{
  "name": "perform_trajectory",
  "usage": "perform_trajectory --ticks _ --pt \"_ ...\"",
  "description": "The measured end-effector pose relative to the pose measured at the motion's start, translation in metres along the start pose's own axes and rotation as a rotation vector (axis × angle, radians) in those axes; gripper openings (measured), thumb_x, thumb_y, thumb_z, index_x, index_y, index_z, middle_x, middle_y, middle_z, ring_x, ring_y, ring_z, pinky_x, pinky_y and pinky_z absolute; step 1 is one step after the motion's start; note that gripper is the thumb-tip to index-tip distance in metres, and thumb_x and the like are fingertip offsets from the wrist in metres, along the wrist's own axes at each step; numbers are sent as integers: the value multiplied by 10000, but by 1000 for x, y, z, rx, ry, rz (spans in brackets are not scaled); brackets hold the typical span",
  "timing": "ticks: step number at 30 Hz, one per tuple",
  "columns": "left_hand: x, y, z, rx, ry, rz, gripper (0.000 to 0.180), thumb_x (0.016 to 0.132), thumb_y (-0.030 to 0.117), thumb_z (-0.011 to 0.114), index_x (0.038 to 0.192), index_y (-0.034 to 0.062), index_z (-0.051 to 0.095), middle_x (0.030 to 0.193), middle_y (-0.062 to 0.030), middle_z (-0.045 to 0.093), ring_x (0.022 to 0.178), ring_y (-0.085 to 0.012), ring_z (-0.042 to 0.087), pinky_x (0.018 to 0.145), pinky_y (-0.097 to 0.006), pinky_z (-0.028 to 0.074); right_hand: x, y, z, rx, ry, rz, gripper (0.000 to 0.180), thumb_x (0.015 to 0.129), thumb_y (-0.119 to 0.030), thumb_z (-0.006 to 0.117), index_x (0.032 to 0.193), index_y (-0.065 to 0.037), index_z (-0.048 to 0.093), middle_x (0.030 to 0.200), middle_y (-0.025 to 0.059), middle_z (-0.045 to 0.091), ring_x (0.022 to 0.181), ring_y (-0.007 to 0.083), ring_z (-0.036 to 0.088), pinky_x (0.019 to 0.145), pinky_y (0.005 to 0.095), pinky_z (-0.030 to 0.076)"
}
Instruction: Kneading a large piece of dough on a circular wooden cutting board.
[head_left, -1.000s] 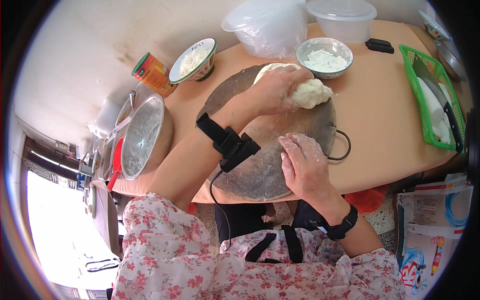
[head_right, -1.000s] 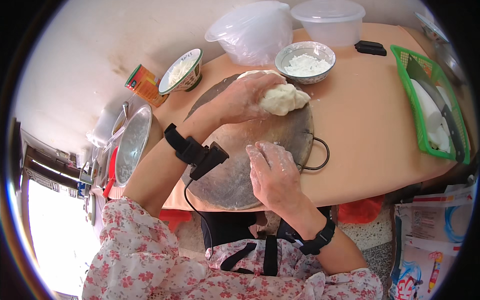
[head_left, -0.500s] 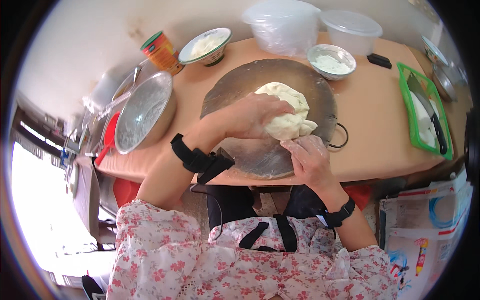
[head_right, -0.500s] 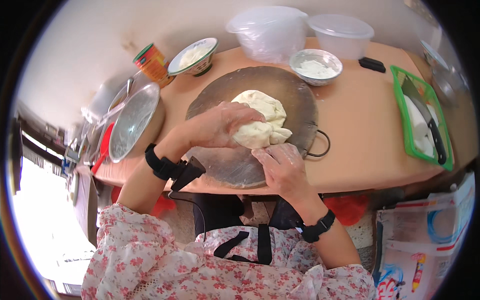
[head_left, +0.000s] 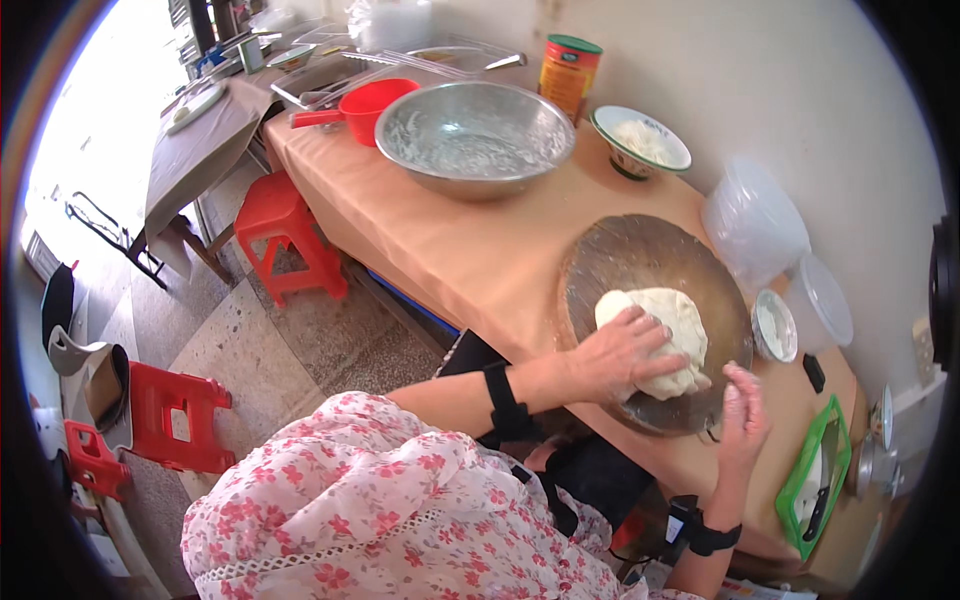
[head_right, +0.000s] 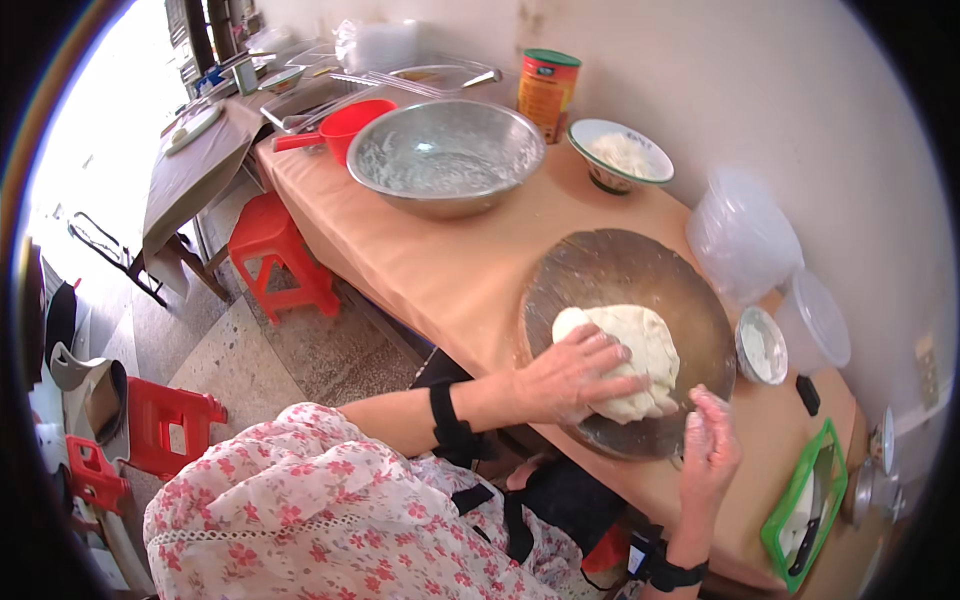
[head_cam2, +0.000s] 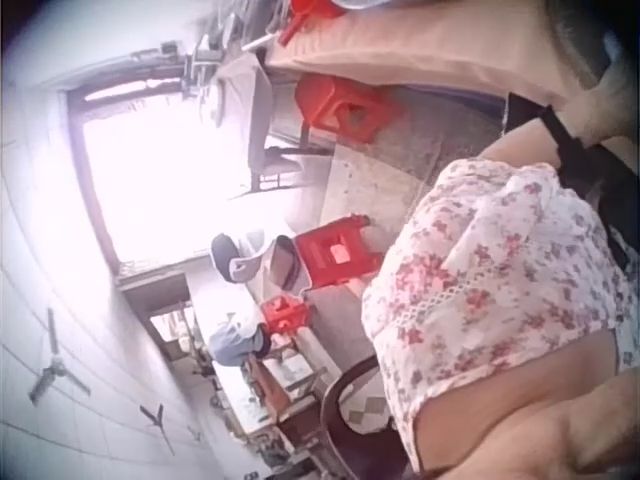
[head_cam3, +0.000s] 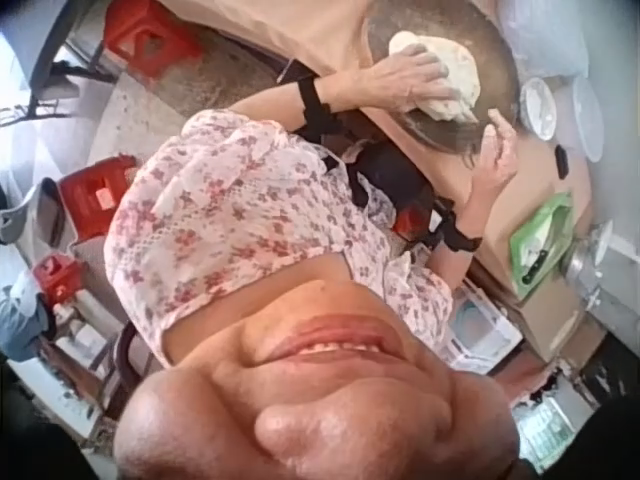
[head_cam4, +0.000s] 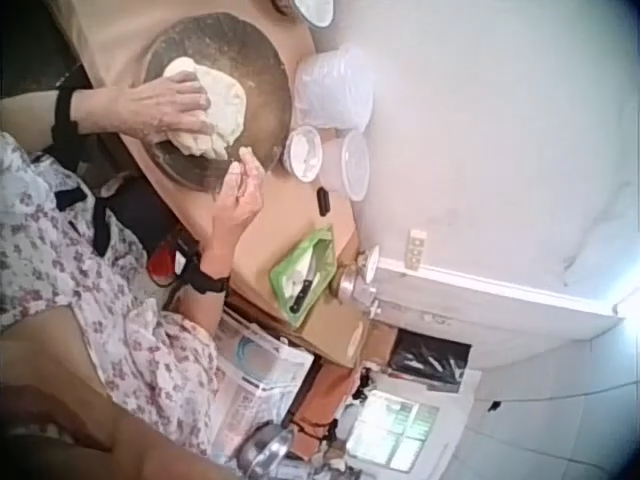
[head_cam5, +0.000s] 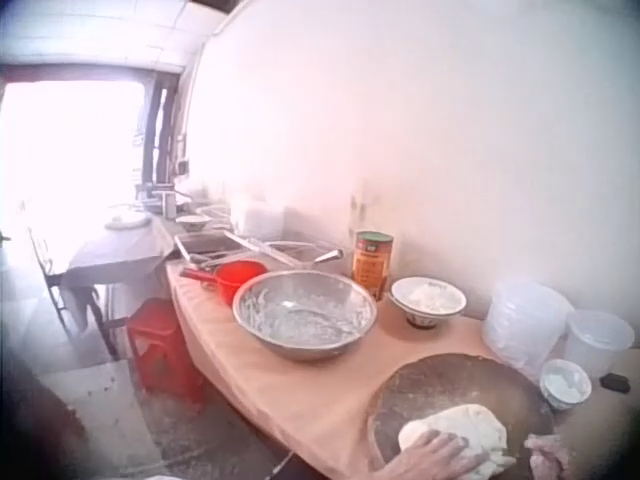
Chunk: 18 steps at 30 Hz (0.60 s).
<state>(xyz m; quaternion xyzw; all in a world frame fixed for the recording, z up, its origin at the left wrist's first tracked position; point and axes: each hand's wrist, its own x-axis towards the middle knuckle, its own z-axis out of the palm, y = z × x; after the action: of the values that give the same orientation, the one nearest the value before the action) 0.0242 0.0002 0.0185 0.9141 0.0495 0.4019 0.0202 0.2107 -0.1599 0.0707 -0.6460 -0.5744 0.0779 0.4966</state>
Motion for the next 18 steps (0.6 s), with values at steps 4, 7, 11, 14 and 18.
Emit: perform_trajectory --ticks 4,7,11,14,18 --pt "0 6 0 -7 30 1 583 703 194 665 1272 187 538 1055 -88 532 1043 -277 546 919 -441 406 29 -35 7 132 32 -131 306 958 -74 483 1231 27 579 1250 144 604 1178 229 563 1011 364 425" --pt "3 6 0 -69 27 -9 579 663 173 693 1224 158 550 1062 -93 526 1056 -282 538 918 -444 405 40 -16 39 189 -102 -96 365 961 -125 478 1283 33 551 1289 154 585 1232 249 524 1062 369 376" --pt "-1 4 1 -50 110 2 491 643 165 702 1111 117 562 1104 -114 516 1108 -291 516 932 -443 391 34 -7 72 84 -273 -14 469 985 -288 429 1263 71 548 1245 201 605 1193 288 554 1032 370 395" --pt "-4 4 4 -38 98 28 486 648 172 700 1112 121 563 1126 -120 513 1125 -303 510 937 -447 389 32 -13 68 59 -266 -14 525 993 -357 398 1251 74 552 1218 207 618 1172 291 568 1016 374 408" --pt "-5 6 6 -40 78 -3 512 656 183 698 1141 125 545 1140 -126 509 1130 -310 507 927 -449 396 33 -10 70 46 -275 -39 528 1000 -363 387 1244 74 554 1225 212 612 1181 290 561 1016 373 409"
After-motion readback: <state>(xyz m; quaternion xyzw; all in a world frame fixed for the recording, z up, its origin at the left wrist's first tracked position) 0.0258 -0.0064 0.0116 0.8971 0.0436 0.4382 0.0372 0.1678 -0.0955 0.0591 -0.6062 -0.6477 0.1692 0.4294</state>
